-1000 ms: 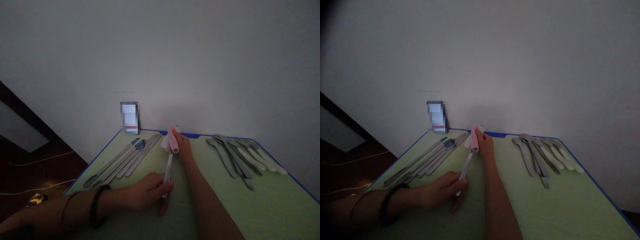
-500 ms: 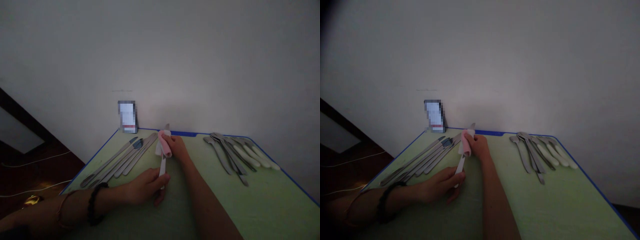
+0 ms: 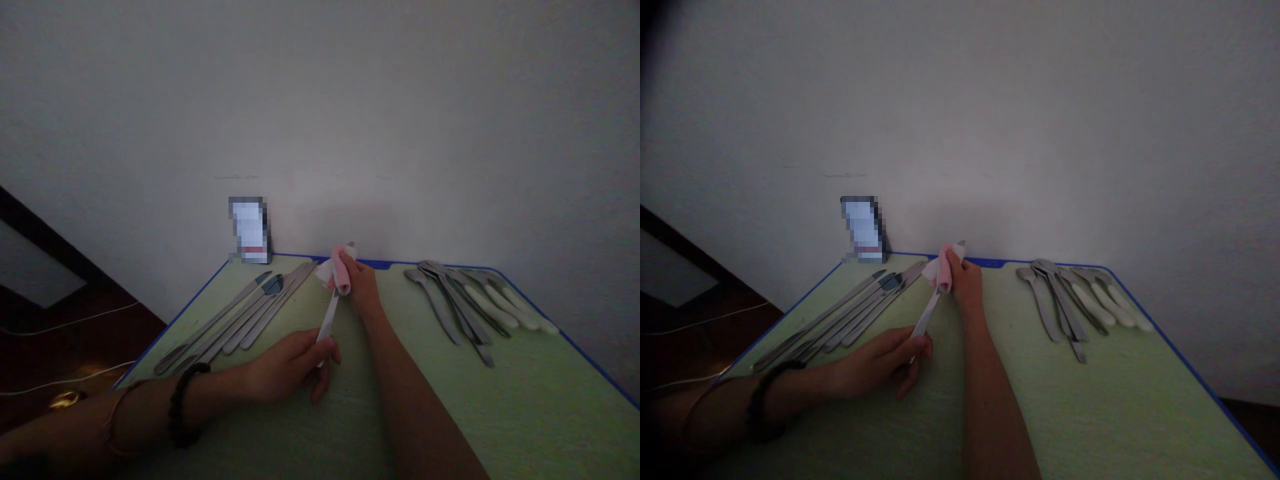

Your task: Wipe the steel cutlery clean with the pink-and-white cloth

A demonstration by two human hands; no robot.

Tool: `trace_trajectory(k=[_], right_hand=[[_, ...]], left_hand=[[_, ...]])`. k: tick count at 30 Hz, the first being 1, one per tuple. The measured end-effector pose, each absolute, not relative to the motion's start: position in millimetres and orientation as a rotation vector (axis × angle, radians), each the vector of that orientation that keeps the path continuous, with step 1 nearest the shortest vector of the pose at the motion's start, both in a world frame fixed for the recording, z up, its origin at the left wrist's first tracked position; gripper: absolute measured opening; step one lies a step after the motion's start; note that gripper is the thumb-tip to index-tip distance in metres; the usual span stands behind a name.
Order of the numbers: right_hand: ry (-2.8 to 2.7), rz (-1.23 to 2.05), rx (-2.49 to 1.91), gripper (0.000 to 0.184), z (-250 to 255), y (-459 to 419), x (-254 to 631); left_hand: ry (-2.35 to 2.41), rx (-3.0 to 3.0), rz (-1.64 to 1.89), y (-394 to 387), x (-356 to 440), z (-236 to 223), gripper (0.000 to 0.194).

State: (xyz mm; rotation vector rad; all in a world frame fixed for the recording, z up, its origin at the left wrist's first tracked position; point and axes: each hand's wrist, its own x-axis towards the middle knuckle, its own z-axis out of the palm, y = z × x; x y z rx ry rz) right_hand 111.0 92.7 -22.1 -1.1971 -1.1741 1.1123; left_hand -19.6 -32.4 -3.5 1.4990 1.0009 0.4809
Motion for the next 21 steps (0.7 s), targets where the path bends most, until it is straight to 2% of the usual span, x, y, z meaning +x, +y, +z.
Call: trace_trajectory(k=[12, 21], right_hand=[[-1.492, 0.949, -1.255, 0.054, -17.1, 87.6, 105.1], [-1.523, 0.882, -1.335, 0.047, -16.9, 85.6, 104.4]], left_hand=[[0.997, 1.58, 0.538, -32.0, -18.7, -2.4, 0.045], [1.006, 1.527, 0.536, -31.4, -18.7, -3.3, 0.04]])
